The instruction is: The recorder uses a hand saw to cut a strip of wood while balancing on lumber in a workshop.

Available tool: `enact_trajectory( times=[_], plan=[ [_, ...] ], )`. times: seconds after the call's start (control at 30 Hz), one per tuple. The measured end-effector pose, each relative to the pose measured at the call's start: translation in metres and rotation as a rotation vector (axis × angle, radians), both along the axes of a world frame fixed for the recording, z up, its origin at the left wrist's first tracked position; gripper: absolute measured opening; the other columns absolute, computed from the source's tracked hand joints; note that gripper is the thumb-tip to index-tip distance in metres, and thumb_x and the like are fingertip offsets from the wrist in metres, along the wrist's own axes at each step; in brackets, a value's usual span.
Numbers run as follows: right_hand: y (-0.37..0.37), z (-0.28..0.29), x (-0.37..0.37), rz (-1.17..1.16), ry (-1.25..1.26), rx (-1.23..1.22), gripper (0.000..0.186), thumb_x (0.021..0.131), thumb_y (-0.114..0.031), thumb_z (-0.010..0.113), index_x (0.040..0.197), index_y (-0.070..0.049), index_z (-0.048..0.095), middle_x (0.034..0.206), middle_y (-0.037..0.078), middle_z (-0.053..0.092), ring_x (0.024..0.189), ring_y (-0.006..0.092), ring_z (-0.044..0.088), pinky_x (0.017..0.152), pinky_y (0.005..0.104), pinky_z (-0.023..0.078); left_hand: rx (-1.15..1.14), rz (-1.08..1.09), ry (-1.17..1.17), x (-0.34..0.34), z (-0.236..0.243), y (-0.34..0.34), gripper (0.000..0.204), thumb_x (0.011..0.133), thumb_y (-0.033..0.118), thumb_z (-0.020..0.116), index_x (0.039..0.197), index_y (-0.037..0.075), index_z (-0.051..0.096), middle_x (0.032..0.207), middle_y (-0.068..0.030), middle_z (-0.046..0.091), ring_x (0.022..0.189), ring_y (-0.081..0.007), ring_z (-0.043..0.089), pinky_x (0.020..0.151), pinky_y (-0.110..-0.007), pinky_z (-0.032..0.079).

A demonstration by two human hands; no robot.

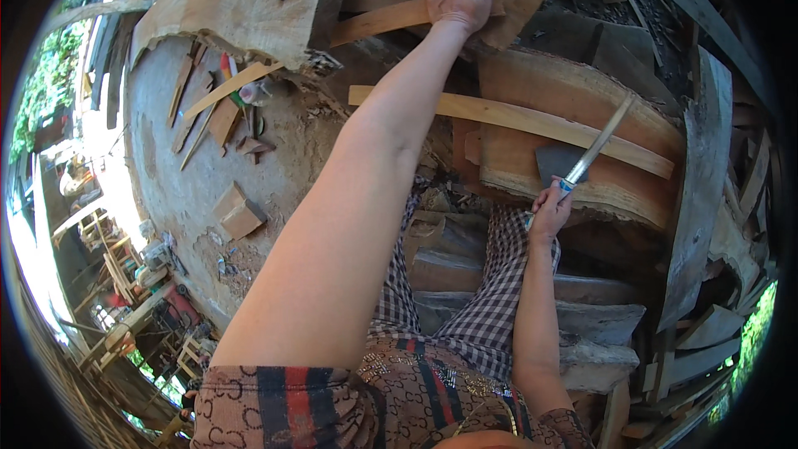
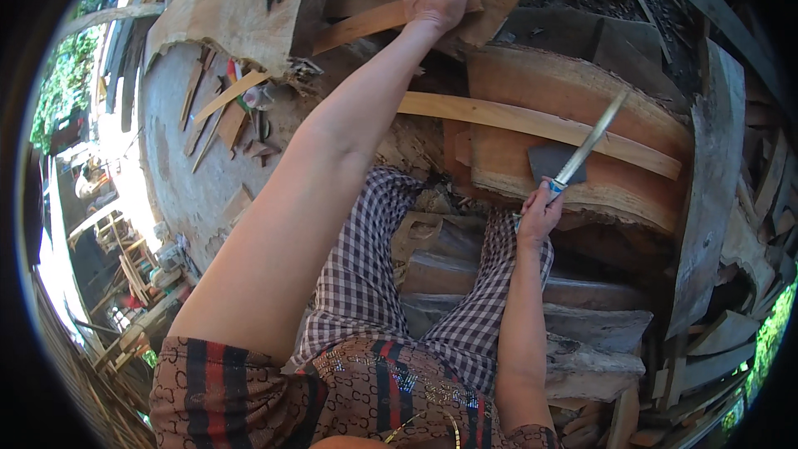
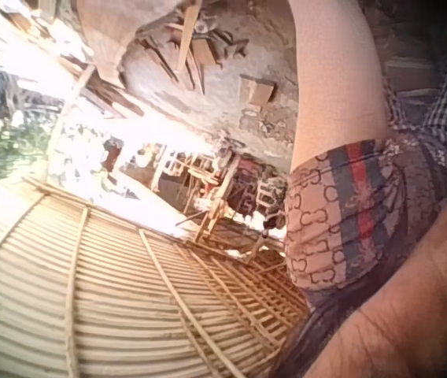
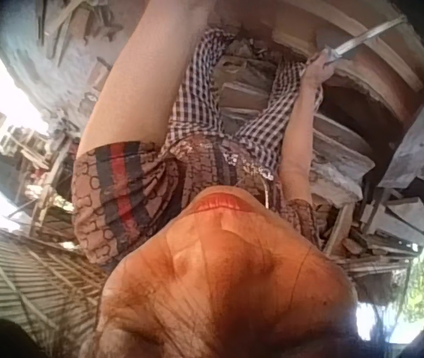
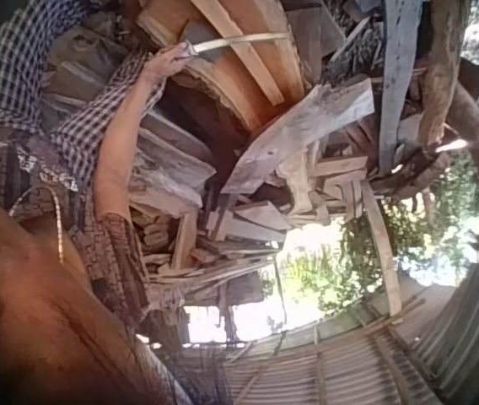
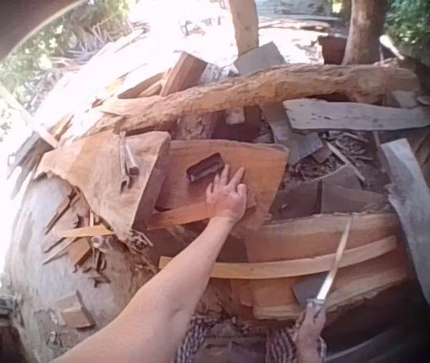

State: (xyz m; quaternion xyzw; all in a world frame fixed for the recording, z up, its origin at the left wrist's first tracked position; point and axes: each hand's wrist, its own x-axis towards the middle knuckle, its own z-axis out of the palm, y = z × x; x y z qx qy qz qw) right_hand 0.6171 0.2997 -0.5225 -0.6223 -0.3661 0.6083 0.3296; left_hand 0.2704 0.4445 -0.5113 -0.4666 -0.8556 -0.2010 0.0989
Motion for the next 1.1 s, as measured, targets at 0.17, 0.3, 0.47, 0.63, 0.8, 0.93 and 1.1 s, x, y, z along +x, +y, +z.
enact_trajectory(
  times=[0.17, 0.3, 0.47, 0.63, 0.8, 0.93, 1.1],
  plan=[
    [0.000, 0.014, -0.009, 0.158, -0.155, 0.055, 0.011, 0.097, -0.015, 0.045, 0.098, -0.005, 0.047, 0.062, 0.001, 0.048, 0.051, 0.0090, 0.046, 0.047, 0.0261, 0.038, -0.008, -0.008, -0.184, -0.001, -0.010, 0.003, 0.050, 0.086, 0.036, 0.037, 0.136, 0.035, 0.048, 0.149, -0.0070, 0.034, 0.136, -0.0275, 0.031, 0.111, -0.044, 0.019],
    [0.011, 0.028, -0.027, 0.311, -0.260, 0.214, 0.011, 0.098, -0.016, 0.043, 0.096, -0.006, 0.045, 0.066, 0.000, 0.049, 0.052, 0.0059, 0.043, 0.046, 0.0215, 0.036, 0.003, -0.018, -0.161, 0.004, -0.029, 0.005, 0.052, 0.087, 0.035, 0.036, 0.140, 0.036, 0.042, 0.151, -0.0064, 0.031, 0.138, -0.0286, 0.028, 0.111, -0.047, 0.018],
    [0.036, 0.036, -0.059, 0.379, -0.208, 0.254, 0.013, 0.099, -0.018, 0.043, 0.095, -0.006, 0.047, 0.069, -0.001, 0.051, 0.052, 0.0053, 0.044, 0.048, 0.0208, 0.037, 0.050, -0.037, -0.149, 0.004, -0.036, 0.002, 0.052, 0.087, 0.035, 0.036, 0.139, 0.036, 0.042, 0.151, -0.0061, 0.030, 0.139, -0.0279, 0.026, 0.112, -0.045, 0.017],
    [0.042, 0.038, -0.074, 0.390, -0.139, 0.196, 0.013, 0.099, -0.019, 0.045, 0.095, -0.007, 0.048, 0.071, -0.001, 0.051, 0.052, 0.0046, 0.044, 0.049, 0.0200, 0.037, 0.027, -0.032, -0.112, 0.005, -0.026, 0.002, 0.050, 0.087, 0.034, 0.038, 0.137, 0.032, 0.046, 0.148, -0.0086, 0.034, 0.136, -0.0278, 0.030, 0.109, -0.044, 0.022],
    [0.017, 0.048, -0.050, 0.309, 0.008, 0.091, 0.014, 0.099, -0.018, 0.045, 0.102, -0.006, 0.050, 0.071, -0.001, 0.052, 0.054, 0.0055, 0.044, 0.050, 0.0216, 0.038, 0.188, 0.044, -0.148, 0.005, -0.014, 0.001, 0.049, 0.083, 0.036, 0.043, 0.130, 0.024, 0.054, 0.137, -0.0094, 0.044, 0.129, -0.0286, 0.037, 0.106, -0.045, 0.025],
    [-0.011, 0.061, -0.011, 0.351, -0.079, 0.064, 0.015, 0.099, -0.017, 0.044, 0.105, -0.005, 0.050, 0.071, -0.001, 0.050, 0.055, 0.0046, 0.042, 0.050, 0.0204, 0.036, 0.055, 0.120, -0.208, 0.003, -0.005, -0.002, 0.038, 0.081, 0.037, 0.046, 0.102, 0.017, 0.069, 0.104, -0.0066, 0.055, 0.105, -0.0241, 0.047, 0.091, -0.041, 0.034],
    [-0.026, 0.076, 0.026, 0.384, -0.215, 0.076, 0.017, 0.099, -0.017, 0.044, 0.107, -0.004, 0.050, 0.071, -0.001, 0.051, 0.054, 0.0049, 0.042, 0.050, 0.0201, 0.036, -0.053, 0.117, -0.213, 0.007, 0.009, -0.007, 0.041, 0.083, 0.039, 0.041, 0.086, 0.016, 0.074, 0.096, -0.0061, 0.060, 0.098, -0.0205, 0.053, 0.087, -0.037, 0.035]
  ],
)
